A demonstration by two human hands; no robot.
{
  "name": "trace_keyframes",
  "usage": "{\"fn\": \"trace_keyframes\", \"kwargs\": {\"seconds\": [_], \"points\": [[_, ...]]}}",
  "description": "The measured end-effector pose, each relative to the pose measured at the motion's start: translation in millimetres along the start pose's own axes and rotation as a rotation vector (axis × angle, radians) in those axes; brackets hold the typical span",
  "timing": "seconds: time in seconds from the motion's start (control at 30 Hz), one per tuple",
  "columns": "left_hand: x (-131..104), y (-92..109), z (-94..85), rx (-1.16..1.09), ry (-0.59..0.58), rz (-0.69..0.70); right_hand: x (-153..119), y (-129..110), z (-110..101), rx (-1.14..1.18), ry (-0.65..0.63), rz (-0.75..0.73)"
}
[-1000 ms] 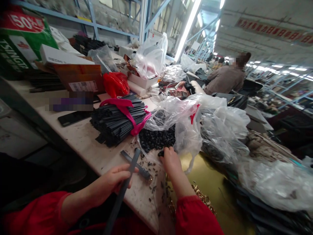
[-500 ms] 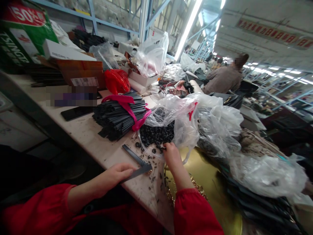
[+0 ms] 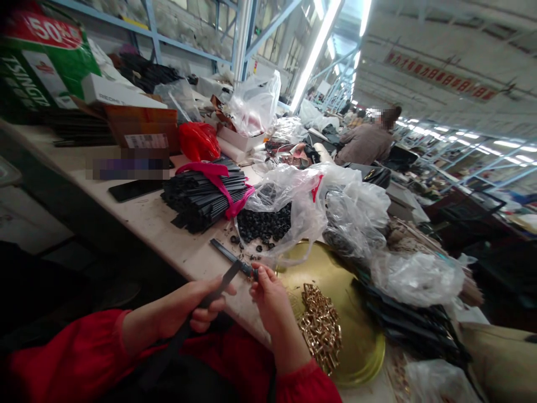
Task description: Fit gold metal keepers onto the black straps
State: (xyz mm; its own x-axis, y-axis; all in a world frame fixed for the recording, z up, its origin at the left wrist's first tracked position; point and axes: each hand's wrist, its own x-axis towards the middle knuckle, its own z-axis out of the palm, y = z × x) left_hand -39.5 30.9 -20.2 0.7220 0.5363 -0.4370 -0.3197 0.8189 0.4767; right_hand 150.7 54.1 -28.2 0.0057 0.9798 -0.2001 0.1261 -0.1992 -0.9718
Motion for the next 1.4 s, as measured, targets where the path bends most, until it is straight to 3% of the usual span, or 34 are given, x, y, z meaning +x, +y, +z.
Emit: {"fn": "trace_keyframes", "kwargs": {"seconds": [0.2, 0.37, 0.47, 0.67, 0.8, 0.97, 1.03, 1.17, 1.27, 1.33, 1.4], "points": [[-7, -9, 11.5, 0.058, 0.027, -0.079, -41, 6, 20, 0.745, -0.031, 0.318], [-8, -17, 20.6, 0.28, 0.15, 0.011, -51, 3, 19, 0.806, -0.03, 0.328], [-6, -20, 21.3, 0.508, 0.204, 0.125, -53, 8, 17, 0.801, -0.039, 0.328], [6, -22, 11.3, 0.931, 0.301, 0.206, -52, 16, 15, 0.667, -0.067, 0.291], [8, -17, 8.2, 1.1, 0.275, 0.217, -51, 21, 11, 0.449, -0.092, 0.246], [4, -6, 14.5, 1.387, 0.169, 0.31, -55, 26, 9, 0.167, -0.177, 0.065], [3, -3, 16.4, 1.422, 0.146, 0.301, -56, 26, 9, 0.2, -0.182, 0.073], [1, -6, 16.3, 1.36, 0.175, 0.171, -57, 28, 14, 0.41, -0.076, 0.162], [3, -10, 14.3, 1.342, 0.238, 0.285, -61, 34, 28, 0.487, -0.095, 0.153], [5, -12, 12.7, 1.338, 0.241, 0.327, -65, 37, 35, 0.463, -0.148, 0.091], [7, -13, 10.6, 1.355, 0.23, 0.307, -67, 36, 30, 0.271, -0.19, 0.005]]}}
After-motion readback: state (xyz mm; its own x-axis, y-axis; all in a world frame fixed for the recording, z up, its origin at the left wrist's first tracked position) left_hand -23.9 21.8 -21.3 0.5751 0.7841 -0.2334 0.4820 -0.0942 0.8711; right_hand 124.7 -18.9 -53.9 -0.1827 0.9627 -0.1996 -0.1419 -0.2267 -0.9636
